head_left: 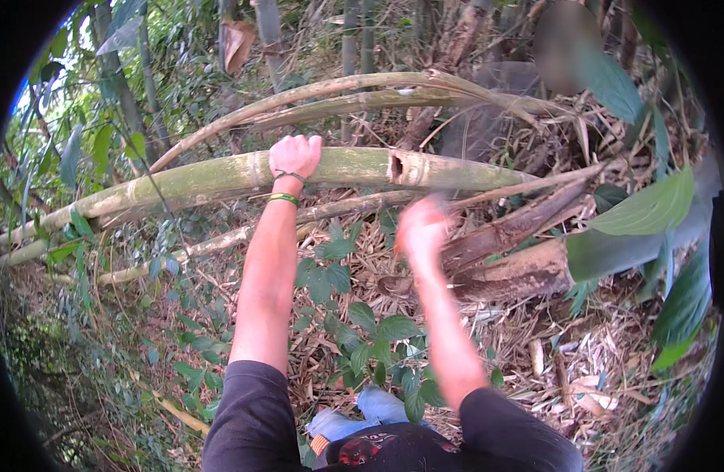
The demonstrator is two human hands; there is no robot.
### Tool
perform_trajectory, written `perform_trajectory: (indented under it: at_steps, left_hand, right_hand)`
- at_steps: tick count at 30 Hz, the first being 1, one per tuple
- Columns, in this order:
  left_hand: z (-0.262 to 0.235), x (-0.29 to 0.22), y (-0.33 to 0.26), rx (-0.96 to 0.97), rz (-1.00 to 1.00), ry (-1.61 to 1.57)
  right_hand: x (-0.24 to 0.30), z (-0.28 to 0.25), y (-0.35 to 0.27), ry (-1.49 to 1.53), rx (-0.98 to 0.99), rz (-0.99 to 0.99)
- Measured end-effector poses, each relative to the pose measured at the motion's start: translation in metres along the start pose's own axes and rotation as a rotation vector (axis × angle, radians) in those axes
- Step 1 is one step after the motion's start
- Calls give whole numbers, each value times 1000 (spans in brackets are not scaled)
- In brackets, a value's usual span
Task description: The person uses a machete to chop a fallen bamboo stalk into shorter sections in a forest. They repeatedly strike the bamboo with the machete, repositioning the stalk as needed, and clear away cut pieces.
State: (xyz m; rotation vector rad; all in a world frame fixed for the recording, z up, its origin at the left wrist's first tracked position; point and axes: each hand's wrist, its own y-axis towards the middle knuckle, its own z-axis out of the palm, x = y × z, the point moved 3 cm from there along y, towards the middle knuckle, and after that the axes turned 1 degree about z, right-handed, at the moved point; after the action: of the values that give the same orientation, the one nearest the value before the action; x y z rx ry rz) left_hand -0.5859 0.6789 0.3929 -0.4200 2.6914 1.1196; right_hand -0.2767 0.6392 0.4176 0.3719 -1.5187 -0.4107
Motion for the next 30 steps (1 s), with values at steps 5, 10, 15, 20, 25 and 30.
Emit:
perform_trajectory:
  at_steps: [5, 10, 15, 20, 25, 30]
  left_hand:
    - [-4, -8, 2, 36, 24, 71]
    - [-16, 2, -2, 12, -50, 47]
    - [-2, 2, 2, -1, -107, 26]
    - [3, -22, 6, -46, -40, -8]
    - [8, 8, 8, -12, -108, 34]
    - [1, 7, 2, -3, -96, 23]
  right_hand:
    - [-135, -23, -31, -91, 354, 741]
    - [-44, -4, -59, -19, 298, 805]
    - [-117, 2, -68, -534, 68, 429]
    - [-143, 29, -65, -591, -213, 237]
    - [-78, -15, -91, -514, 82, 320]
    - [159, -10, 16, -170, -66, -258]
